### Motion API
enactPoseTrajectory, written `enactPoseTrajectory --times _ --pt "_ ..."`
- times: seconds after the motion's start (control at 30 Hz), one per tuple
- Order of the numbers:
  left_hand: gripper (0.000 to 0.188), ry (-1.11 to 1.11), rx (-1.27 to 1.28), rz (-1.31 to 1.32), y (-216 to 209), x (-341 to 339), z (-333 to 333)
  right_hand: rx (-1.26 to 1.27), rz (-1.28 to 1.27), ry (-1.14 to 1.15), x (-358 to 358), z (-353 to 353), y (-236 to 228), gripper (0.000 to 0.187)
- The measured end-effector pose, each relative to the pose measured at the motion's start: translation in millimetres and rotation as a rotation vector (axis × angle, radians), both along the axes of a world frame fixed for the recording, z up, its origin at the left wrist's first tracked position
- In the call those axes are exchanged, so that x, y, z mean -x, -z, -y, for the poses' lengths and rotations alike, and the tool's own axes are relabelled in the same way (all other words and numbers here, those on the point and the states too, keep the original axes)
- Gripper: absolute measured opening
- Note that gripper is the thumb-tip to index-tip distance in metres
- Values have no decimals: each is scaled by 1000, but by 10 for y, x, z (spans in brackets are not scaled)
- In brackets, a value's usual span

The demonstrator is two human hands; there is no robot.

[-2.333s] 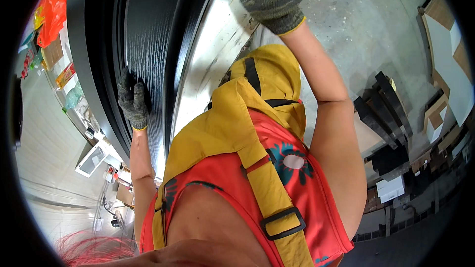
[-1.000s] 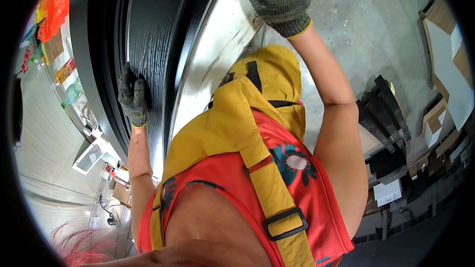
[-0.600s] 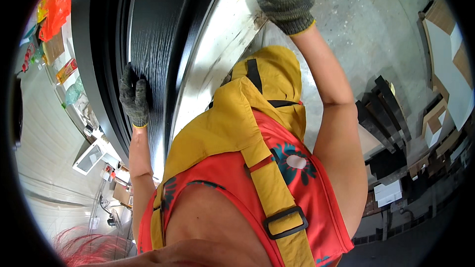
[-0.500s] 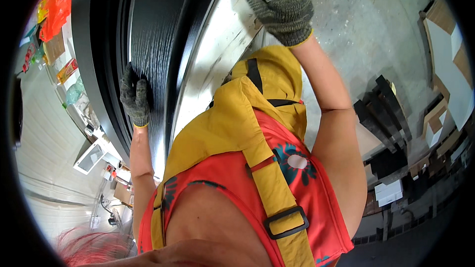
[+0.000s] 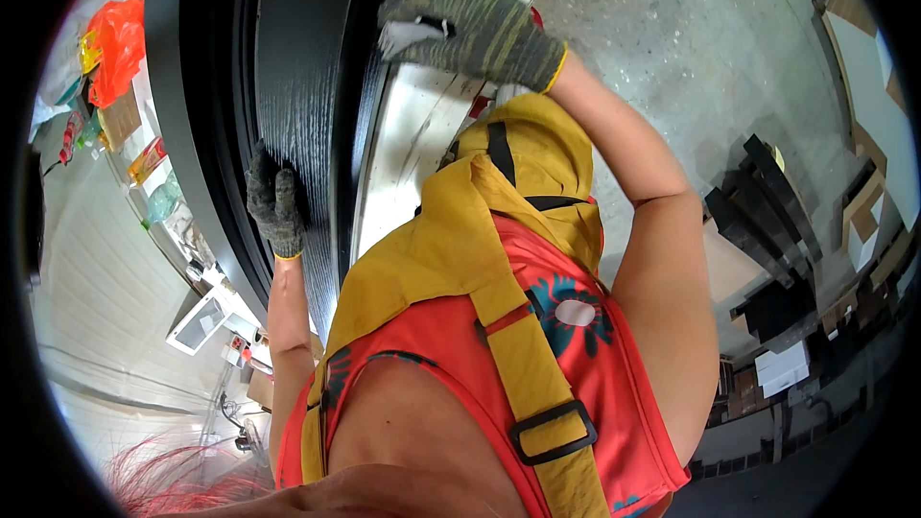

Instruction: The person wipes the surface of several long, black, curved plastic parts with a cloth. They handle the parts one at a time, wiping them and then stacking them on a white workbench.

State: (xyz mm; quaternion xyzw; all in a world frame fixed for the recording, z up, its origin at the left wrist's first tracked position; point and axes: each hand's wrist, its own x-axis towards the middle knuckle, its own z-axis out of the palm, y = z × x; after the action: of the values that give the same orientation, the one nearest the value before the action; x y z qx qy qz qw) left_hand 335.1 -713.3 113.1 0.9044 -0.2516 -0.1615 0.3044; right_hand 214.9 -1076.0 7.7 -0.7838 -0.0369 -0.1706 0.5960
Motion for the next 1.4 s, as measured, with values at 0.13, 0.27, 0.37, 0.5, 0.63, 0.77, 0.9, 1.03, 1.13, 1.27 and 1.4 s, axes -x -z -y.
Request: enactPoseTrajectory --times 0.13,0.27,0.37,0.5,0.63,0.77,0.9,1.03,1.13,1.27,1.4 --pt "49 13 -2 17 0 16 7 112 -32 99 -137 367 -139 43" --pt "50 42 -3 51 -39 -65 61 -30 -309 201 -256 703 -449 37" --pt "51 12 -20 53 -76 -39 102 -151 -285 275 -122 860 -323 37" --pt "52 35 -31 71 -34 -42 50 -493 -208 89 -20 672 -380 45" --pt "54 17 -13 21 -28 -37 73 -619 -163 114 -13 414 -409 63" --pt "63 98 -35 59 -80 -35 101 -724 -181 -89 -46 288 -554 64" --pt "77 289 -63 362 -63 -77 110 -1012 -157 -19 -47 255 -460 51" --pt "76 170 59 338 -29 -38 7 -1079 44 -219 -274 129 -689 39" --pt "68 -1 123 330 47 16 -72 -926 -93 -37 -489 -165 -784 30" --pt "60 -226 220 298 13 130 -111 -749 -222 -189 -757 -848 -701 32" --pt "53 -458 716 170 232 95 -260 206 -99 -263 -782 -1752 -785 33"
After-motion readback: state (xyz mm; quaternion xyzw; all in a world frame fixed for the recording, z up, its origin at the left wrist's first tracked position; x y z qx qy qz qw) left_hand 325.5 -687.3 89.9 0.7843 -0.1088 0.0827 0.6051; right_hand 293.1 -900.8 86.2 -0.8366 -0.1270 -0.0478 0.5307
